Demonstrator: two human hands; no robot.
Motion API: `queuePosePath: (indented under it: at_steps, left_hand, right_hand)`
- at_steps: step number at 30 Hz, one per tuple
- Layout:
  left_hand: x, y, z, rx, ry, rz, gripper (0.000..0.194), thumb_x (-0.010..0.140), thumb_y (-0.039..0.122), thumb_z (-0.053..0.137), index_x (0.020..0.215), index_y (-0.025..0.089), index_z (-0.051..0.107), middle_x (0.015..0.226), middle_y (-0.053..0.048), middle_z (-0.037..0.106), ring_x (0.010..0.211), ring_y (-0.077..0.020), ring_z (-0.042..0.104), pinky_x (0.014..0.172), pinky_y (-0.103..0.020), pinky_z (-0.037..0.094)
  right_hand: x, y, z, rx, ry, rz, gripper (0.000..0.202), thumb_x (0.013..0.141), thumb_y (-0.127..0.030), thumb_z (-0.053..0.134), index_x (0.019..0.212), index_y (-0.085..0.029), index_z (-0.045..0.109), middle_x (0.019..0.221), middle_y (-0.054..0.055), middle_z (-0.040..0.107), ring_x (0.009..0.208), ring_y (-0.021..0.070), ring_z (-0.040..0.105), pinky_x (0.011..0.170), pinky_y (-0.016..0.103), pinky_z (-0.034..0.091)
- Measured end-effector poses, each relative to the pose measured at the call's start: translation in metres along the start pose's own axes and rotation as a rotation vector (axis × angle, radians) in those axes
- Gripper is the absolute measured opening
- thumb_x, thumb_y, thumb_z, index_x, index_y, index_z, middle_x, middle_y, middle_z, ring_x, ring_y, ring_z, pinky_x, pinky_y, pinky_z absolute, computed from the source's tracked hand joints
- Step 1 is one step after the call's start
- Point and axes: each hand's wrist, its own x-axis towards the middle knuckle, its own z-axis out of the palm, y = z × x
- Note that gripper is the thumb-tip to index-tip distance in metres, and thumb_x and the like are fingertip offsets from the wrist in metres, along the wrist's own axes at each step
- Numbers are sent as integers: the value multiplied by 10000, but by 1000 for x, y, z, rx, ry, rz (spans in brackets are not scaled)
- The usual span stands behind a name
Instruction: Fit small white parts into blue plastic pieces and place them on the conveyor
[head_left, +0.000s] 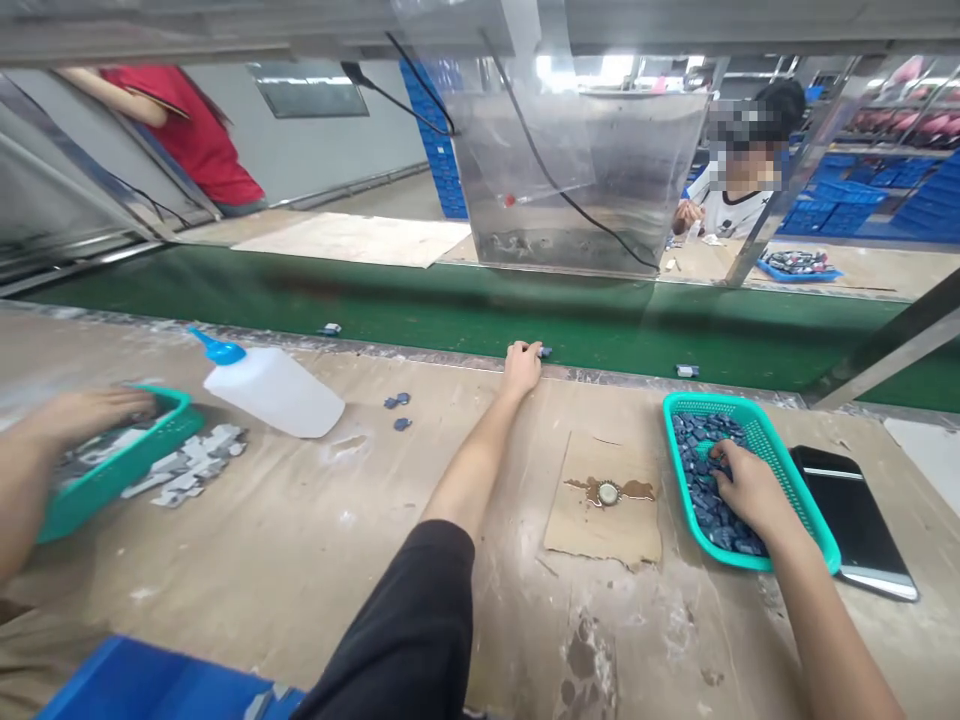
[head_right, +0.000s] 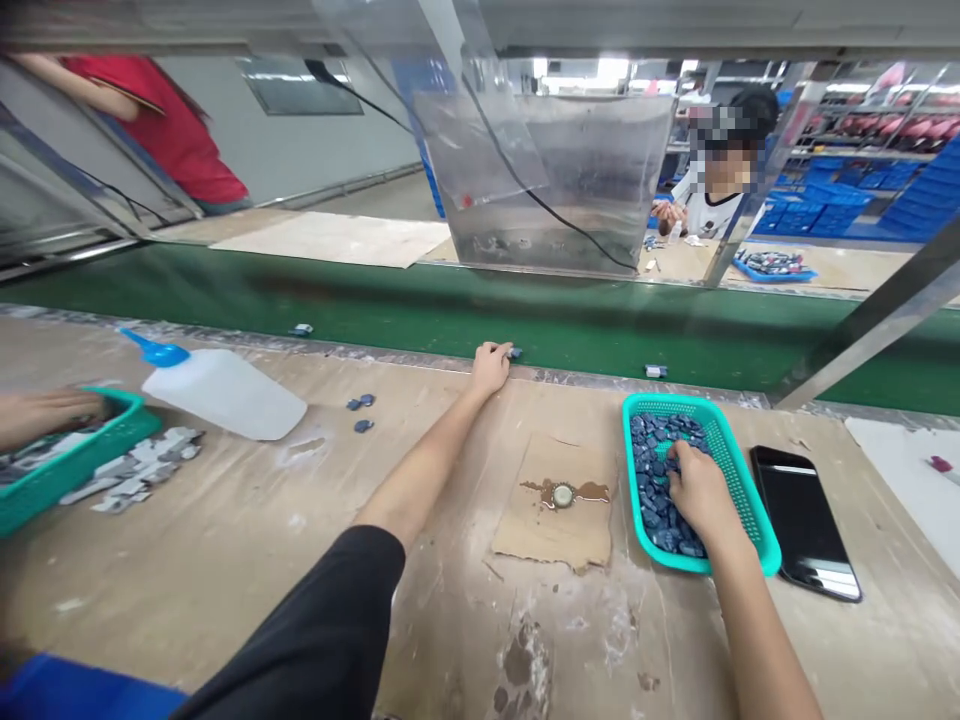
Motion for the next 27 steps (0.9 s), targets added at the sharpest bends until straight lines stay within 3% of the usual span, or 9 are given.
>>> queuePosePath:
  at_steps: [4, 7, 13, 18, 23, 27]
  left_hand:
    - [-8, -11, 14, -4, 32, 16, 499, 783, 118, 434, 1279, 164, 416, 1223, -137, 409, 1169, -265, 368, 1005, -400, 326]
    - [-6, -14, 18, -22, 35, -4, 505, 785, 147, 446, 1288, 141, 402, 1226, -142, 414, 1171, -257, 375, 1006, -381, 329]
    - [-4, -18, 17, -55, 71, -95, 325, 784, 137, 428, 1074, 143, 575, 1086, -115, 529, 1045, -225, 486, 952, -349, 376]
    - [-6, -17, 10, -37, 96, -142, 308, 803, 102, 347, 962, 151, 606, 995, -93, 583, 984, -188, 514, 910, -326, 388]
    - [-9, -7, 7, 30, 12, -50, 167, 794, 242, 471, 761, 169, 617, 889, -85, 593, 931, -228, 503, 854, -354, 385]
    - [-12, 3, 7, 83, -55, 28, 147, 804, 224, 461, 812, 165, 595, 920, -97, 564, 938, -232, 483, 823, -339, 383]
  right_hand:
    - [0, -1, -2, 5, 82, -19, 190, 721, -79, 394, 815, -148, 545, 725, 79, 566, 717, 246, 556, 660, 320, 432]
    - [0, -3, -4, 16, 96, 15, 208, 744, -118, 392, 841, -127, 577, 698, 81, 549, 681, 243, 549, 649, 323, 437]
    - [-3, -6, -6, -32, 0, 7, 226, 732, -163, 428, 912, -115, 557, 746, 94, 557, 712, 255, 550, 663, 329, 440]
    - [-3, -5, -7, -26, -34, -42, 246, 751, -183, 397, 934, -124, 550, 730, 85, 554, 711, 259, 551, 661, 341, 441]
    - [-4, -2, -6, -25, -38, -82, 289, 763, -215, 359, 947, -107, 553, 746, 104, 551, 729, 271, 550, 665, 357, 437]
    - [-4, -2, -7, -31, -55, -82, 315, 763, -236, 348, 961, -101, 553, 732, 104, 547, 721, 277, 545, 639, 360, 437]
